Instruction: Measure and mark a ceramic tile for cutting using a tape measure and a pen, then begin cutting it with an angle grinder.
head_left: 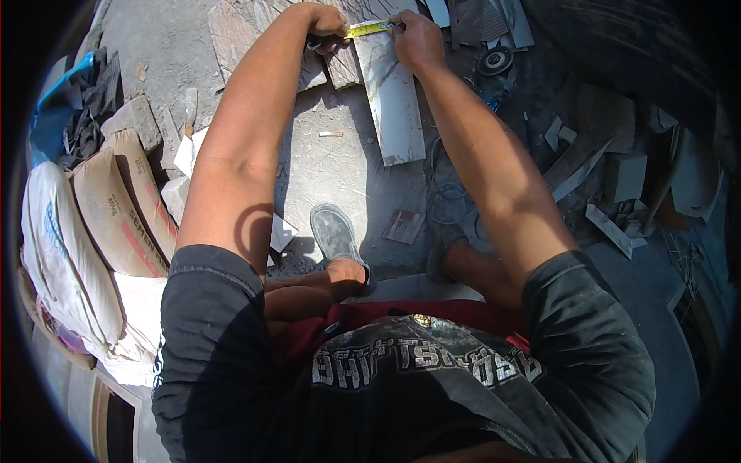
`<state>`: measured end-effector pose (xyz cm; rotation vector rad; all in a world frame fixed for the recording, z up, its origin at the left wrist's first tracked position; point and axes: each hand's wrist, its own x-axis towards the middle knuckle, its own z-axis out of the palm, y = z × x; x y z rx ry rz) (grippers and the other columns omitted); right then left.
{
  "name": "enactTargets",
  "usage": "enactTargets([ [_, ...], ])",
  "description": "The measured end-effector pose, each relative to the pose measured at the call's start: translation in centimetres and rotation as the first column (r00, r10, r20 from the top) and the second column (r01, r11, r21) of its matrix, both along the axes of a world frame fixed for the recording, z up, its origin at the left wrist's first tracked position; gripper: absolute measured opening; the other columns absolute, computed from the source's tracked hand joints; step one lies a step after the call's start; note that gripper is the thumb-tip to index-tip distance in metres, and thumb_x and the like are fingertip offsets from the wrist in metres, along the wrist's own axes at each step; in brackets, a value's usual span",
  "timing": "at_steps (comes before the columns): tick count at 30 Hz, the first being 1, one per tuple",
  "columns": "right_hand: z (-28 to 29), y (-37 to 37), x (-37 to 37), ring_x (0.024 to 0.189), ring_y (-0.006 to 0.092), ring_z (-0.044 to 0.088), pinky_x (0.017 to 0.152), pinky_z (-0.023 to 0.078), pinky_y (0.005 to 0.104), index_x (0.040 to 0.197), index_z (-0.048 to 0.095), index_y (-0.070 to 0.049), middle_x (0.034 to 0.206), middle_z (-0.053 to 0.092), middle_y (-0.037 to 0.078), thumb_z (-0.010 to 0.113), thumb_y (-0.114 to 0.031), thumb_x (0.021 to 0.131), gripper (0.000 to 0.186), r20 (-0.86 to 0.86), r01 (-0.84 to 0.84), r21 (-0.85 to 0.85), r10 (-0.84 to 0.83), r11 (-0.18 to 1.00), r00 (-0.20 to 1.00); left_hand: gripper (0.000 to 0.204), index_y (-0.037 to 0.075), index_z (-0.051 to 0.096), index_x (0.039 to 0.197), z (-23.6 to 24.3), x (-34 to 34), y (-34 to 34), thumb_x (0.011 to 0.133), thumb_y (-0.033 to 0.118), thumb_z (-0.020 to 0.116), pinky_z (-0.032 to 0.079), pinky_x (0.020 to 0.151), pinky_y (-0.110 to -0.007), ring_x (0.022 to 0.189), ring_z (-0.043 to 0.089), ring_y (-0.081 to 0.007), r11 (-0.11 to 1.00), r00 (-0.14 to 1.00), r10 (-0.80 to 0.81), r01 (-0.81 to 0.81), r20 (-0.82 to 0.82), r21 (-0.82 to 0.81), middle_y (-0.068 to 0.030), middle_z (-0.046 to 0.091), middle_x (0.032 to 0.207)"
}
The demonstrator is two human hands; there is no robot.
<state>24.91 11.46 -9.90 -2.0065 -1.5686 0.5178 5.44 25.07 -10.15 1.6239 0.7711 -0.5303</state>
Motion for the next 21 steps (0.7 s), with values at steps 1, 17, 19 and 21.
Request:
enactTargets([
  [1, 0.0, 0.0, 0.0, 0.090, 0.0340, 0.067, 0.082, 0.052, 0.0413, 0.102, 0.072, -0.007, 0.094, 0.070, 0.016, 0.073, -0.017, 0.084, 0.021, -0.009, 0.005, -0.008, -0.005, 1.000, 1.000, 0.023, 0.005, 0.066, 0.099, 0.1, 0.1, 0.1, 0.098, 0.017, 0.047, 0.051, 0.057, -0.034, 0.057, 0.061, -0.0172, 1.000, 1.000, -0.024, 0.024, -0.016, 0.015, -0.0072, 0.063, 0.068],
  [17, 0.5, 0.0, -0.1, 0.094, 0.0346, 0.066, 0.086, 0.051, 0.0411, 0.104, 0.072, -0.007, 0.099, 0.070, 0.016, 0.073, -0.017, 0.084, 0.023, -0.012, 0.031, -0.060, -0.032, 0.998, 0.999, 0.026, 0.005, 0.068, 0.106, 1.5, 0.7, -0.2, 0.096, 0.018, 0.047, 0.051, 0.060, -0.036, 0.059, 0.065, -0.0188, 0.994, 0.996, -0.074, 0.078, -0.053, 0.080, -0.0078, 0.065, 0.068],
  [19, 0.4, -0.1, -0.1, 0.094, 0.0345, 0.066, 0.086, 0.051, 0.0410, 0.104, 0.072, -0.007, 0.099, 0.070, 0.016, 0.073, -0.017, 0.084, 0.022, -0.014, 0.017, -0.049, -0.018, 0.999, 1.000, 0.026, 0.005, 0.068, 0.105, 1.1, 0.7, -0.3, 0.096, 0.018, 0.047, 0.051, 0.060, -0.036, 0.059, 0.064, -0.0187, 0.996, 0.995, -0.054, 0.060, -0.079, 0.064, -0.0078, 0.065, 0.068],
  [21, 0.4, -0.1, -0.1, 0.094, 0.0344, 0.066, 0.086, 0.051, 0.0409, 0.104, 0.072, -0.007, 0.098, 0.070, 0.016, 0.073, -0.017, 0.084, 0.022, -0.008, 0.017, -0.042, -0.017, 0.999, 1.000, 0.026, 0.005, 0.068, 0.104, 0.9, 0.7, -0.2, 0.096, 0.018, 0.047, 0.051, 0.060, -0.036, 0.059, 0.064, -0.0186, 0.997, 0.995, -0.041, 0.047, -0.094, 0.057, -0.0078, 0.065, 0.068],
])
